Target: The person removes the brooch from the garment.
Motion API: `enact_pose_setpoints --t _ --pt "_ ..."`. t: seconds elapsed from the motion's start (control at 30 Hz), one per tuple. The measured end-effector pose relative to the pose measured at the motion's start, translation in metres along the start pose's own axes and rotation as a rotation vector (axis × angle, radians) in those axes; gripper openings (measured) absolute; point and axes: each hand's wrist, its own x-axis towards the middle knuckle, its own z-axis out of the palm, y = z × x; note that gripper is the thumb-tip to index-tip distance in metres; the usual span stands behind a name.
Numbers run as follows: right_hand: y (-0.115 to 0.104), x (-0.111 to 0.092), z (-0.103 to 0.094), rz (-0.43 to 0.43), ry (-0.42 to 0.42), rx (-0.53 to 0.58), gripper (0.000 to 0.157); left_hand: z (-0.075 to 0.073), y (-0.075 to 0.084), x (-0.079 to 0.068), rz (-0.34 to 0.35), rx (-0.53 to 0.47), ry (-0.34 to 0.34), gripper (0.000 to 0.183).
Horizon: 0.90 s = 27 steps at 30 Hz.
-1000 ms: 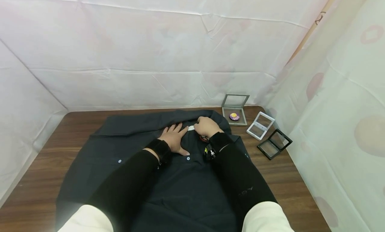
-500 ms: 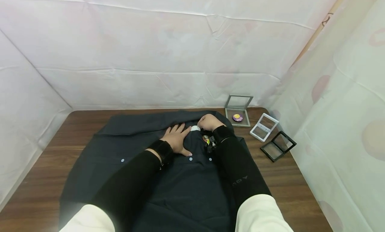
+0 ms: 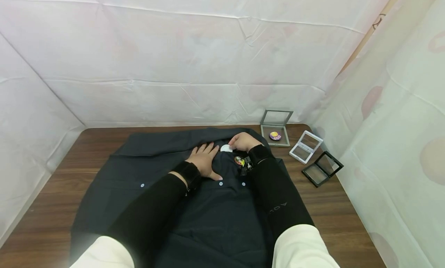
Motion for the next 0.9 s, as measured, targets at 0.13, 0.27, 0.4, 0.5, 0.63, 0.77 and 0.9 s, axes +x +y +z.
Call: enact_pose_setpoints --t 0.13,0.27,0.4,0.5,0.63,0.77,0.9 --pt "-0.002 -0.003 0.001 -0.009 -0.003 -0.001 0.022 -0.008 0.003 -0.013 -0.010 0.005 0.001 0.126" --pt "-0.002 -0.003 0.003 -0.032 0.007 -0.010 0.019 -0.006 0.002 -0.011 -0.032 0.022 -0.018 0.127" --pt "0.001 -0.002 0.004 -0.072 0.019 -0.021 0.017 -0.004 0.001 -0.007 -0.042 0.032 -0.028 0.130" --pt "0.003 -0.002 0.005 -0.101 0.024 -0.011 0.017 -0.002 0.000 -0.003 -0.045 0.031 -0.035 0.131" --pt "0.002 -0.002 0.006 -0.132 0.027 0.016 0.016 -0.001 0.000 -0.001 -0.047 0.022 -0.035 0.131" --pt "0.002 -0.003 0.008 -0.168 0.034 0.010 0.015 -0.001 0.001 -0.003 -0.042 0.012 -0.032 0.131" --pt "0.002 -0.002 0.009 -0.206 0.073 -0.019 0.014 -0.003 0.001 -0.006 -0.033 0.005 -0.031 0.130"
